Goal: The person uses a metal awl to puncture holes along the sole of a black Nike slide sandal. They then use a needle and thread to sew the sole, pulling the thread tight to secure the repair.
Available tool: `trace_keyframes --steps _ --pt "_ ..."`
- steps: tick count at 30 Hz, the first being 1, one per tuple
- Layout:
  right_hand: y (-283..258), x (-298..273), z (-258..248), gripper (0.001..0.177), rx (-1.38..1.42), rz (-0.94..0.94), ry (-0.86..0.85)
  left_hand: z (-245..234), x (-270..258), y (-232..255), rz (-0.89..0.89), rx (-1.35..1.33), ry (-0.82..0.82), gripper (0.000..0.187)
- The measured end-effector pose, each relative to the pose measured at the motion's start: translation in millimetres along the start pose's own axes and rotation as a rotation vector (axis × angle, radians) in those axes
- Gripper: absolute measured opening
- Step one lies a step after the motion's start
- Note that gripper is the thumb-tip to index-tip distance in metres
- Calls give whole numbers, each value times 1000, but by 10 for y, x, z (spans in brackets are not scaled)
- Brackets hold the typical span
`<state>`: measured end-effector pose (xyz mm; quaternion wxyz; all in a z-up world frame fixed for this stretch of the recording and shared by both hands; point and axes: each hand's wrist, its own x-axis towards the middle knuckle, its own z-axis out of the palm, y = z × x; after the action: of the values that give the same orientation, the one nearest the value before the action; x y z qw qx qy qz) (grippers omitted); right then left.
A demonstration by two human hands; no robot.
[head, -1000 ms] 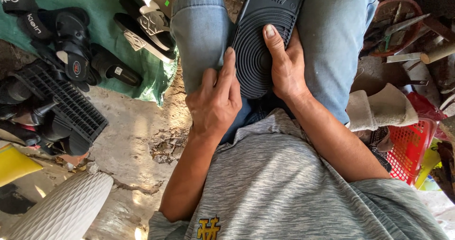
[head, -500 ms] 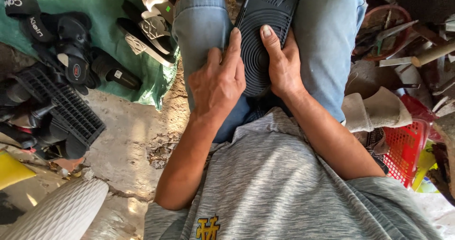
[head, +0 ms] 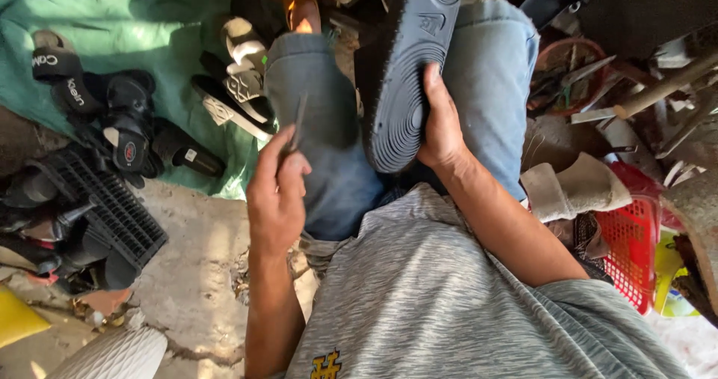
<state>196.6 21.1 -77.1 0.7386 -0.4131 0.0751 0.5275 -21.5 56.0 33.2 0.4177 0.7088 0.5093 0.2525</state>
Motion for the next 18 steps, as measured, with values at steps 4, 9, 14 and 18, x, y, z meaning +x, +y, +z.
trace_keyframes --steps 4,9,14,18 --pt "-131 -137 211 39 59 -4 -22 -58 -95 -63 -63 -41 26 33" --pt "-229 -234 314 39 154 -6 -106 94 -110 -116 -61 -262 99 23" --pt "-177 -143 183 38 166 -66 -183 246 -47 33 -24 -231 107 22" --pt "-126 24 -338 52 80 -58 -125 274 44 70 -13 -203 35 32"
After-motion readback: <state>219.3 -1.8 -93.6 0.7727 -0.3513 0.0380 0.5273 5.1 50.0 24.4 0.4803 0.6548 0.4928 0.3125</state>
